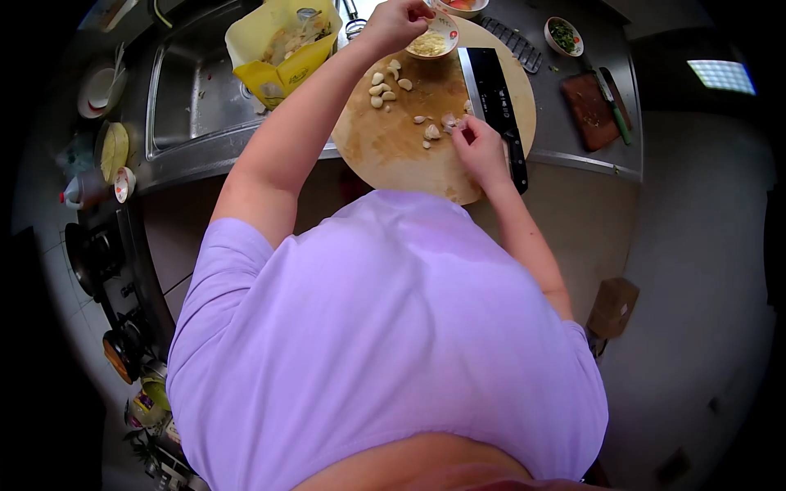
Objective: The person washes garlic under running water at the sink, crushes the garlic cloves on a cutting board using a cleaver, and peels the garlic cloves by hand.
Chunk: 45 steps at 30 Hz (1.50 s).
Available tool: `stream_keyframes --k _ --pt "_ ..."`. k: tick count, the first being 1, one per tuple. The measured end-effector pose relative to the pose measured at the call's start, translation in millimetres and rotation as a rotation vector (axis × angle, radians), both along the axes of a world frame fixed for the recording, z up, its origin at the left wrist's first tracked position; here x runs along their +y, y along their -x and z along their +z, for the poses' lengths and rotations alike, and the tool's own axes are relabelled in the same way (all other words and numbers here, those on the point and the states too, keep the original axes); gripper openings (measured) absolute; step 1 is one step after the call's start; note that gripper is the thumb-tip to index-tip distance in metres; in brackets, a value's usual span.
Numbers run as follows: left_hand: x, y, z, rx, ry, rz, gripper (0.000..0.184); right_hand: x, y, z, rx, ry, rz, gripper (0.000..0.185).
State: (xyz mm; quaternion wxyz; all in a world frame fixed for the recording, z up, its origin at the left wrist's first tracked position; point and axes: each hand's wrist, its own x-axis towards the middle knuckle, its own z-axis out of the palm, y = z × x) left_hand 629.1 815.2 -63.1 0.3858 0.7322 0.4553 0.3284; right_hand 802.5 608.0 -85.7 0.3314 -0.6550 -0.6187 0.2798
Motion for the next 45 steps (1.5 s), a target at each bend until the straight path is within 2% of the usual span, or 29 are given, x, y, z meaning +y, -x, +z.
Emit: stream_keyframes --k 4,5,6,9,14,16,17,18,19,20,22,24,26,27,28,29,30,31,33,34,35,36,38,39,40,42,43,44,45 --pt "7.2 2.3 -3.3 -0.003 -0.020 -0.015 0.014 0.1 4.0 6.0 -0.113 0.019 0.002 0.016" --pt "8.7 4.5 3.8 0.100 0.111 -0.047 0.026 0.3 4.3 5.5 -0.112 0.021 -0.001 0.016" --pt "6.3 6.7 8.9 0.101 0.111 -0.048 0.026 1.3 4.7 4.6 -0.166 -0.014 0.011 0.017" --pt "-20.7 19.5 24.4 0.258 -0.086 -0.143 0.017 3.4 7.5 -0.6 -0.228 -0.095 0.041 0.019" --pt "-64.0 44.1 -16.9 0.288 -0.069 -0.355 0.015 12.7 8.7 -17.5 -0.327 -0.197 0.189 0.017" --pt "-80.1 43.5 -22.2 0.345 -0.030 -0.371 0.024 16.1 5.8 -24.6 -0.344 -0.173 0.199 0.016" --pt "-87.0 40.9 -25.1 0.330 -0.238 -0.387 0.030 15.6 6.2 -19.5 -0.347 -0.172 0.202 0.016" --pt "-95.7 36.7 -20.8 0.312 -0.446 -0.398 0.036 15.6 7.3 -8.5 -0.206 -0.109 0.161 0.015" --pt "-107.9 29.5 -17.0 0.145 -0.169 -0.377 0.046 16.6 8.5 1.0 -0.065 -0.043 0.121 0.014" --pt "-116.2 22.7 -11.5 0.141 -0.164 -0.373 0.046 18.4 10.8 6.9 -0.068 -0.038 0.125 0.014" --pt "-127.9 12.4 -1.3 -0.169 0.054 -0.541 0.050 24.5 15.1 16.9 0.496 0.163 0.110 0.013" --pt "-128.3 9.8 1.5 -0.126 -0.022 -0.472 0.043 32.4 14.6 31.6 0.631 0.250 0.143 0.014" --pt "-116.7 11.3 -2.8 -0.077 -0.263 -0.231 0.027 38.7 20.5 49.4 1.265 0.278 0.054 0.018" --pt "-112.2 16.7 1.9 -0.058 -0.290 -0.204 0.016 42.8 15.9 52.0 1.211 0.298 0.030 0.024" --pt "-106.1 23.5 2.5 -0.113 -0.241 -0.157 0.017 46.2 13.4 44.0 1.211 0.295 0.030 0.024" --pt "-95.0 33.1 1.1 -0.168 -0.191 -0.110 0.017 47.9 11.2 28.6 0.903 0.182 0.057 0.023" --pt "-74.8 52.4 6.7 0.004 -0.334 -0.060 0.020 46.0 9.5 16.2 0.593 0.073 0.080 0.021" --pt "-56.2 71.3 10.4 -0.016 -0.383 0.021 0.021 41.4 8.2 10.5 0.282 0.096 0.125 0.015" --pt "-37.9 105.4 47.3 0.113 -0.213 0.230 0.025 24.9 18.6 15.5 -0.055 0.130 0.181 0.017" --pt "-25.4 128.7 53.4 0.191 -0.381 0.233 0.036 18.6 22.7 13.6 -0.264 0.134 0.226 0.019" --pt "-15.0 143.8 58.1 0.270 -0.548 0.233 0.048 13.6 26.3 9.9 -0.262 0.135 0.231 0.019" --pt "-22.8 142.6 74.9 0.272 -0.547 0.236 0.048 9.9 29.0 5.0 -0.340 0.055 0.207 0.021" --pt "-44.8 139.4 99.3 0.870 -0.260 0.253 0.072 7.8 30.3 -4.2 -0.417 -0.025 0.181 0.022" --pt "-36.9 146.0 83.0 0.962 -0.323 0.138 0.077 8.1 30.4 -8.0 -0.358 -0.052 0.190 0.021" --pt "-33.5 143.1 60.3 0.850 -0.675 0.117 0.052 7.9 30.2 -10.4 -0.299 -0.077 0.198 0.021" --pt "-53.7 121.8 26.1 0.496 -0.525 -0.003 0.032 6.6 30.8 -8.7 -0.171 0.009 0.165 0.020" --pt "-76.7 103.6 16.6 0.263 -0.036 -0.094 0.034 6.9 31.3 -7.9 -0.043 0.093 0.132 0.020" --pt "-97.8 83.7 11.7 0.168 0.235 -0.151 0.037 7.4 31.6 -7.9 -0.044 0.093 0.134 0.020" --pt "-116.2 69.2 -7.0 0.145 0.285 -0.203 0.036 7.0 31.7 -8.0 0.075 0.122 0.110 0.020"
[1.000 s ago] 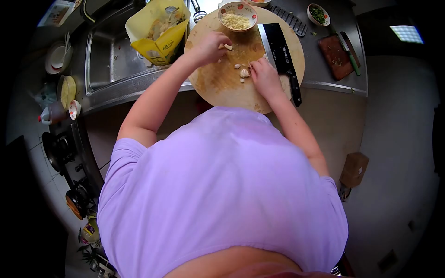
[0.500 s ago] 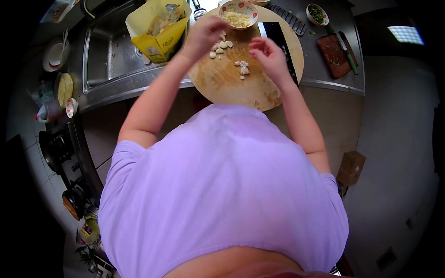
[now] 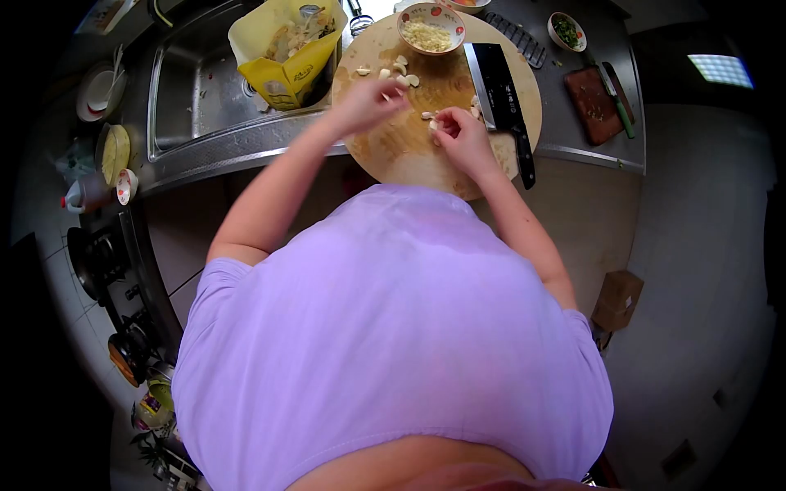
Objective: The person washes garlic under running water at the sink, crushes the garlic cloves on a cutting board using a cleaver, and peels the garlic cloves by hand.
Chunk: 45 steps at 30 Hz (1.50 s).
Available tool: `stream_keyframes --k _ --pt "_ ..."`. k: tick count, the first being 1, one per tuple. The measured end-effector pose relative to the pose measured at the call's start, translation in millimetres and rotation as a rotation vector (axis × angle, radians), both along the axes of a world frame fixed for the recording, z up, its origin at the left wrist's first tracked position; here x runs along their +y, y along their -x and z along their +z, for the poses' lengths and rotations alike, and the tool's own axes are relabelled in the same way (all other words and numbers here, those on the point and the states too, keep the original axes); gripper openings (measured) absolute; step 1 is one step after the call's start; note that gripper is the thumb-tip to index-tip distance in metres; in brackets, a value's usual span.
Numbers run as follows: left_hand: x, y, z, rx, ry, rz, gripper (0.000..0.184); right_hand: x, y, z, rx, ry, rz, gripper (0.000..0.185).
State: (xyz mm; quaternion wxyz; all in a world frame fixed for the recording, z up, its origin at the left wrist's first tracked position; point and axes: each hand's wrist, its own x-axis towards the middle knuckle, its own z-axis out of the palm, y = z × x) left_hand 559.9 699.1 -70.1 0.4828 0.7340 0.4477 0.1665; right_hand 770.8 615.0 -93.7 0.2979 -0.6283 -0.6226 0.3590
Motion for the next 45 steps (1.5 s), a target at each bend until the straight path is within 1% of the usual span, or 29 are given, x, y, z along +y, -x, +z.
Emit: stream_keyframes --k 1,2,3,4,5,7,11,13,17,19,23,25,26,28,32,34,35,37,41,43,44,45 --pt "-15.5 -12.6 -18.6 -0.026 0.056 -0.047 0.036 -0.6 -1.1 -0.3 0.113 0.037 -0.033 0.020" --pt "-26.8 -24.0 -26.6 -0.159 0.302 -0.009 0.034 -1.5 -1.2 -0.2 0.109 0.037 -0.039 0.020" --pt "-35.4 -32.6 -26.9 -0.289 0.551 0.028 0.031 -3.1 0.0 0.1 0.180 0.003 -0.031 0.019" --pt "-39.7 -36.7 -25.8 -0.403 0.614 0.093 0.028 -5.6 0.1 0.5 0.251 -0.031 -0.021 0.017" --pt "-38.6 -37.2 -26.0 -0.403 0.617 0.088 0.028 -7.8 -1.1 1.6 0.249 -0.030 -0.026 0.017" --pt "-35.4 -36.0 -26.8 -0.463 0.711 0.106 0.025 -10.3 -2.4 5.5 0.447 0.060 -0.084 0.013" --pt "-34.6 -37.1 -23.6 -0.561 0.768 0.130 0.023 -9.3 -2.4 12.8 0.436 0.005 -0.095 0.011" --pt "-32.7 -40.3 -23.8 -0.628 0.835 0.168 0.022 -7.3 -3.5 16.4 0.332 -0.101 -0.103 0.012" --pt "-29.5 -44.4 -18.4 -0.630 0.834 0.211 0.021 -8.0 -0.4 26.5 0.255 -0.188 -0.105 0.012" --pt "-29.1 -45.0 -20.5 -0.673 0.829 0.230 0.021 -7.5 -2.7 32.5 0.062 -0.203 -0.025 0.014" --pt "-32.1 -45.7 -17.0 -0.690 0.773 0.239 0.023 -4.0 -1.0 30.1 0.034 -0.239 -0.038 0.014" --pt "-34.9 -47.8 -16.4 -0.729 0.755 0.290 0.023 -1.9 -0.5 26.2 -0.049 -0.361 -0.014 0.011" --pt "-36.4 -48.5 -18.4 -0.729 0.755 0.290 0.023 -1.4 0.2 23.7 -0.049 -0.361 -0.014 0.011" --pt "-38.2 -49.5 -23.6 -0.766 0.704 0.302 0.025 0.5 2.3 19.2 -0.166 -0.427 -0.021 0.008" --pt "-36.9 -49.5 -21.3 -0.758 0.693 0.254 0.029 1.3 6.4 17.9 -0.177 -0.446 -0.043 0.006" --pt "-37.0 -49.1 -19.5 -0.730 0.700 0.214 0.033 0.9 6.9 17.5 -0.005 -0.381 -0.068 0.007" --pt "-36.3 -49.2 -18.8 -0.732 0.699 0.214 0.033 0.8 6.4 17.9 -0.006 -0.382 -0.067 0.007" --pt "-35.6 -49.1 -17.1 -0.685 0.647 0.183 0.037 -0.2 5.3 18.5 0.101 -0.254 -0.110 0.008" --pt "-38.1 -49.3 -8.1 -0.630 0.646 0.130 0.040 -0.8 6.0 25.3 0.034 -0.297 -0.047 0.009" --pt "-36.1 -49.5 -6.4 -0.547 0.612 0.007 0.037 -0.1 5.6 27.5 0.044 -0.343 -0.005 0.009" --pt "-35.0 -48.1 -8.7 -0.545 0.612 0.010 0.037 -0.5 5.0 26.1 0.046 -0.342 -0.003 0.009" --pt "-33.1 -46.9 -14.0 -0.549 0.671 0.088 0.033 -1.3 2.4 23.2 0.017 -0.342 -0.037 0.009"
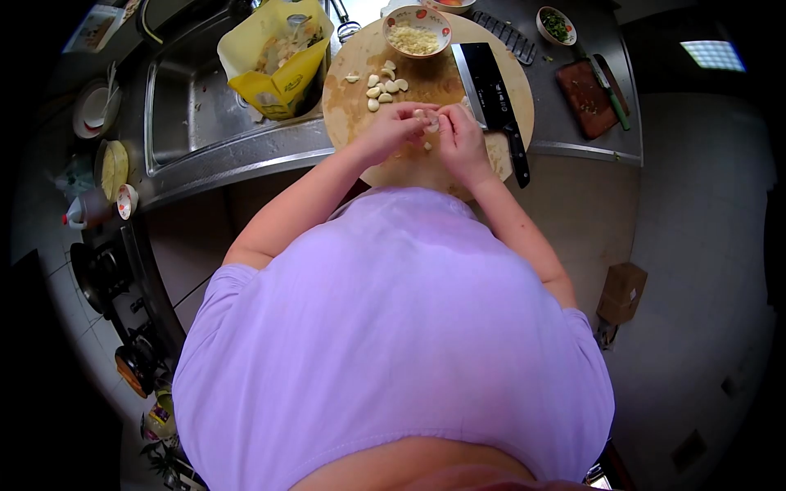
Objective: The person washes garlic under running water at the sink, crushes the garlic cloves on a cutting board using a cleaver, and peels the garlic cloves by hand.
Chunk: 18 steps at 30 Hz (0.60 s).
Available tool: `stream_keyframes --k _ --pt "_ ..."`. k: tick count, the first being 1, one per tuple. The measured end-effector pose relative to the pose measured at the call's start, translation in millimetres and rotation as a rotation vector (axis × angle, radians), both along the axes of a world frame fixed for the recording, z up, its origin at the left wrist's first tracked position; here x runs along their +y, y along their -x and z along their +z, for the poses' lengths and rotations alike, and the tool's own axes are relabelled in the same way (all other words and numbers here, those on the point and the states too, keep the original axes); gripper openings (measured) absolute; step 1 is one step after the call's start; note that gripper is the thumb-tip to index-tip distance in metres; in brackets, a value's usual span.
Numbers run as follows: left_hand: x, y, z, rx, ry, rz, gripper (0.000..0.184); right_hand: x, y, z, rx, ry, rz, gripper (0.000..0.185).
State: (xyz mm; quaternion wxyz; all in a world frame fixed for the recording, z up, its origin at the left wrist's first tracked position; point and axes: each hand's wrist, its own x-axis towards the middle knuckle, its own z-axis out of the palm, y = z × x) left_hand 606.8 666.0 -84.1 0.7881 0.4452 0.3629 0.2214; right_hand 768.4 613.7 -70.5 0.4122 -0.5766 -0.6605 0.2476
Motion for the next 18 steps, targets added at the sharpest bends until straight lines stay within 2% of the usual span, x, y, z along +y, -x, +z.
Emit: stream_keyframes --k 2,4,5,6,8,9,11,12,14,17,18 --pt "2.8 2.9 -10.3 0.014 0.077 0.056 0.029 -0.2 -6.6 -3.2 -0.024 0.002 -0.038 0.009" --pt "7.3 9.2 -21.6 0.097 -0.164 0.147 0.026 1.9 -14.2 -5.1 -0.090 -0.005 -0.062 0.009" --pt "15.7 14.3 -23.5 0.299 -0.358 0.127 0.028 0.9 -18.5 -6.1 -0.092 -0.003 -0.067 0.009" --pt "17.3 15.9 -26.0 0.299 -0.358 0.127 0.028 1.3 -21.7 -7.4 -0.119 0.066 -0.085 0.009" --pt "20.4 19.6 -25.5 0.547 -0.875 0.053 0.025 1.6 -25.2 -11.7 -0.144 0.134 -0.098 0.009" --pt "20.2 19.0 -24.4 0.547 -0.875 0.053 0.025 0.9 -27.1 -15.2 -0.212 0.120 -0.092 0.008" --pt "16.2 16.2 -20.9 0.735 -1.459 0.078 0.021 0.5 -26.8 -23.5 -0.278 0.106 -0.080 0.008" --pt "12.8 13.1 -18.8 0.735 -1.458 0.080 0.021 0.6 -26.1 -27.6 -0.315 0.094 -0.075 0.008" --pt "7.2 6.2 -14.4 0.907 -1.465 -0.091 0.018 1.2 -23.7 -28.3 -0.353 0.079 -0.070 0.008" --pt "7.6 0.2 -19.9 0.875 -1.486 -0.082 0.015 2.6 -16.5 -21.0 -0.428 -0.021 -0.095 0.008" --pt "8.4 -0.2 -21.3 0.872 -1.486 -0.082 0.015 2.9 -15.8 -20.2 -0.363 -0.037 -0.065 0.009"
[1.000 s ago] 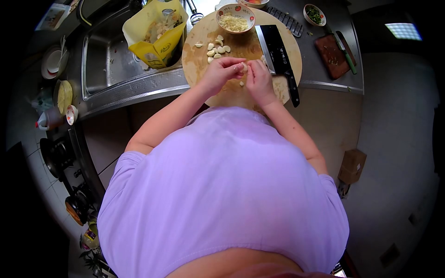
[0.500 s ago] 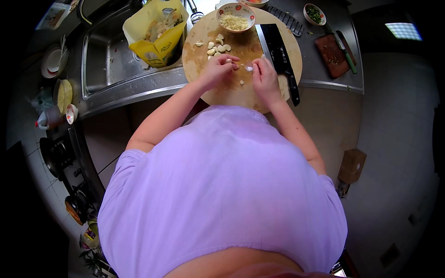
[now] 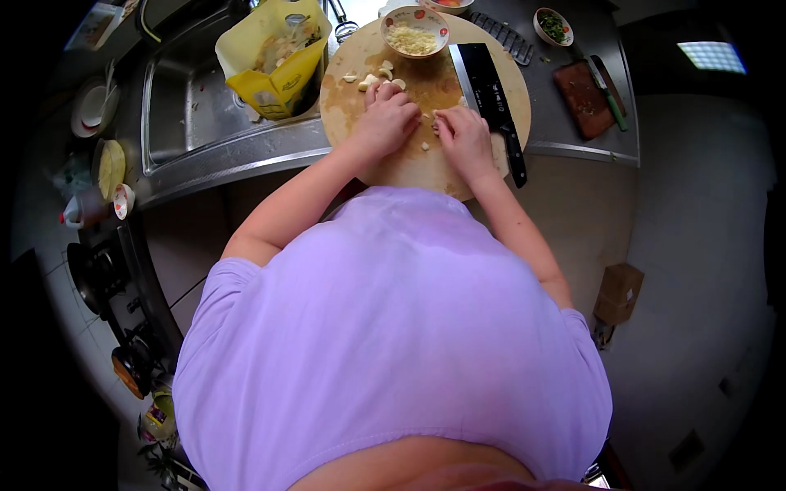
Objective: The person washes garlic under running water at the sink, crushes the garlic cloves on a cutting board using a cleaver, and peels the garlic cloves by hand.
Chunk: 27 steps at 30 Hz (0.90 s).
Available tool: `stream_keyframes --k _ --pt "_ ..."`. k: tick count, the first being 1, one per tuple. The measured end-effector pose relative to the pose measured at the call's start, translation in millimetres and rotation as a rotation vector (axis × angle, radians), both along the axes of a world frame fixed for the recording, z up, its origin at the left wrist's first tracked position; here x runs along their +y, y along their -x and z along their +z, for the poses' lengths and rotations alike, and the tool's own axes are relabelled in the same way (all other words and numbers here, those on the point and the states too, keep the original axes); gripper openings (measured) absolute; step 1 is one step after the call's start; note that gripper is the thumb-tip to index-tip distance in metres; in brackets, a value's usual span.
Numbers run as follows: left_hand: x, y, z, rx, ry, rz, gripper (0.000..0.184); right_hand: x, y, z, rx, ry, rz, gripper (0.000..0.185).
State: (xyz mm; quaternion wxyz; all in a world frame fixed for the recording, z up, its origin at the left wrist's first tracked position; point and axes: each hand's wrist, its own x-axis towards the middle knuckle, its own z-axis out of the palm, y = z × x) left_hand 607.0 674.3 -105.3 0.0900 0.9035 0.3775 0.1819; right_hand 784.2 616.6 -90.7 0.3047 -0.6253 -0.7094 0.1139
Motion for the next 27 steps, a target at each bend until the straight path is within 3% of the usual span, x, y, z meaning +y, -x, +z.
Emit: stream_keyframes --k 2,3,5,7,11,13,18,20,27 --pt "2.3 0.5 2.7 -0.248 0.216 -0.057 0.013 1.1 0.3 3.3 0.065 -0.013 0.032 0.009" --pt "1.7 0.2 6.6 -0.247 0.216 -0.058 0.013 1.3 0.9 6.4 0.086 -0.011 0.037 0.010" --pt "-2.9 0.3 18.3 -0.418 0.455 -0.074 0.014 -0.1 3.8 8.6 0.110 -0.010 0.044 0.011" --pt "-5.7 -0.3 27.3 -0.471 0.418 -0.083 0.015 0.2 6.9 9.2 0.459 0.207 -0.019 0.011" --pt "-7.2 -2.4 31.6 -0.598 0.398 -0.102 0.018 1.9 7.9 4.3 0.643 0.272 -0.037 0.011" --pt "-5.4 -2.2 29.6 -0.605 0.387 -0.090 0.018 1.1 10.6 14.8 0.857 0.334 -0.035 0.014" --pt "-1.4 -2.5 29.1 -0.608 0.311 -0.100 0.017 -2.3 10.0 24.5 0.871 0.346 -0.009 0.016" --pt "-1.1 -3.7 29.6 -0.555 0.081 -0.164 0.019 -2.7 10.5 23.1 0.858 0.343 -0.019 0.016" --pt "-8.5 -4.0 40.5 -0.554 -0.008 -0.160 0.018 -2.3 20.3 30.1 0.710 0.221 -0.072 0.012"
